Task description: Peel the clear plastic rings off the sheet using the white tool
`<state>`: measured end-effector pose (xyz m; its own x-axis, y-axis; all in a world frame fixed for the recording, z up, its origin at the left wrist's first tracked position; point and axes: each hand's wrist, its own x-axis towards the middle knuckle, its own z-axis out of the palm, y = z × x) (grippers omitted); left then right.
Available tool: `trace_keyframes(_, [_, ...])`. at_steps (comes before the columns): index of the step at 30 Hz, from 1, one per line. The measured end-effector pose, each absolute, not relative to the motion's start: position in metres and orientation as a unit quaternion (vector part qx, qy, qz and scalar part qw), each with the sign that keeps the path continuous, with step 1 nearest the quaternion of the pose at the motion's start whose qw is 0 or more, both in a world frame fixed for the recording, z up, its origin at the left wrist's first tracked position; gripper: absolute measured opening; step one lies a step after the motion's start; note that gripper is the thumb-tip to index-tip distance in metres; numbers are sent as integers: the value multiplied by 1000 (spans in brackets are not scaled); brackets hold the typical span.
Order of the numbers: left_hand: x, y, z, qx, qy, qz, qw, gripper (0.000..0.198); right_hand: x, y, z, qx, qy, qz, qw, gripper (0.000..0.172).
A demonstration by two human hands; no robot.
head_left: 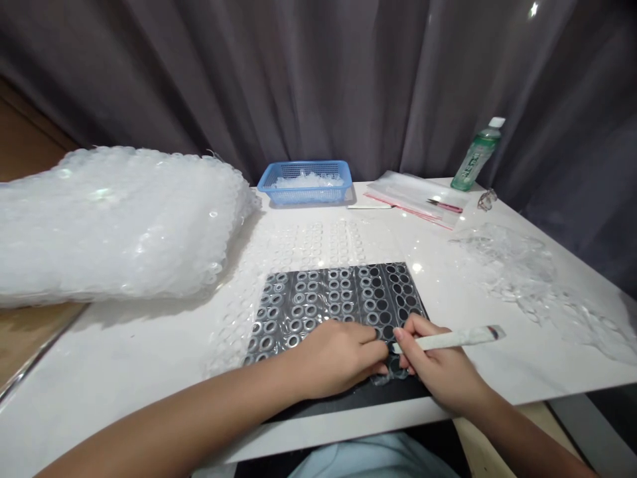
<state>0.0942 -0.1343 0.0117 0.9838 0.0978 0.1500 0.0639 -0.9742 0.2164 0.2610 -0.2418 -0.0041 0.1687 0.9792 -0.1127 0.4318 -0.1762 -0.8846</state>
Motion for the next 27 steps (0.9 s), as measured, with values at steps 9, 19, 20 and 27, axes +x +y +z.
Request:
trace_keyframes(9, [98, -139, 15, 986, 90, 42, 131, 19, 259, -242, -2, -701, -563, 324, 296, 32])
trace_keyframes(19, [99, -117, 21, 929, 198, 140, 280, 29, 263, -227, 6, -671, -461, 418, 404, 33])
trace_keyframes(20, [99, -119, 20, 939, 188, 121, 260, 22, 263, -226, 6, -671, -466, 414, 401, 33])
trace_keyframes(27, [101, -129, 15, 990, 113, 32, 81, 23, 262, -226, 1, -674, -495, 403, 373, 31])
